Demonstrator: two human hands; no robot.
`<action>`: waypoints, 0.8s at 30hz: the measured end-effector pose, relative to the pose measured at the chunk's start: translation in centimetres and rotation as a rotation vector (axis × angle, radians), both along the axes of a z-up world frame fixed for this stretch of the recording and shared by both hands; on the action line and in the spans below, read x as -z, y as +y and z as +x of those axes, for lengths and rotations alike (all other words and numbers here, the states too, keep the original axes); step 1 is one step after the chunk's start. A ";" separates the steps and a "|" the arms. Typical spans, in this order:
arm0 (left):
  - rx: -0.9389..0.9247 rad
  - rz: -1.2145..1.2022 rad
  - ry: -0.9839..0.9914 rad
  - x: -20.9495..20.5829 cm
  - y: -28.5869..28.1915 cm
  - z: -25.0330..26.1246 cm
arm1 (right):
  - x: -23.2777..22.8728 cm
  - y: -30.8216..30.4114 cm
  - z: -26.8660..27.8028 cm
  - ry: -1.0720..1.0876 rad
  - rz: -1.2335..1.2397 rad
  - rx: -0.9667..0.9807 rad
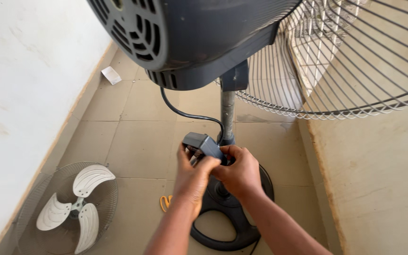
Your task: The person attaches a black plastic control box to the stand of a pedestal fan using a zip tie. They thread the tie through the box and around the stand, then pull it tight to secure the component in place.
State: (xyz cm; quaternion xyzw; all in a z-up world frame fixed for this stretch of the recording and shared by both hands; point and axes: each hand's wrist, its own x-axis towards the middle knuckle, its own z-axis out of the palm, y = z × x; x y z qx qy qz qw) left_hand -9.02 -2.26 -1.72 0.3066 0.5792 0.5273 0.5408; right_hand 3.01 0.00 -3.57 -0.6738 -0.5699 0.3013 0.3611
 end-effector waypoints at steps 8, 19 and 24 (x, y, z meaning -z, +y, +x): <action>0.062 0.175 -0.008 2.6 2.9 -2.7 | 1.7 -1.1 0.3 0.205 0.016 -0.317; 0.056 0.187 0.401 4.9 5.3 -2.3 | 1.5 0.7 4.4 0.542 -0.229 -0.159; -0.018 0.367 0.661 5.5 6.2 -1.1 | 1.2 1.0 3.8 0.478 -0.242 -0.101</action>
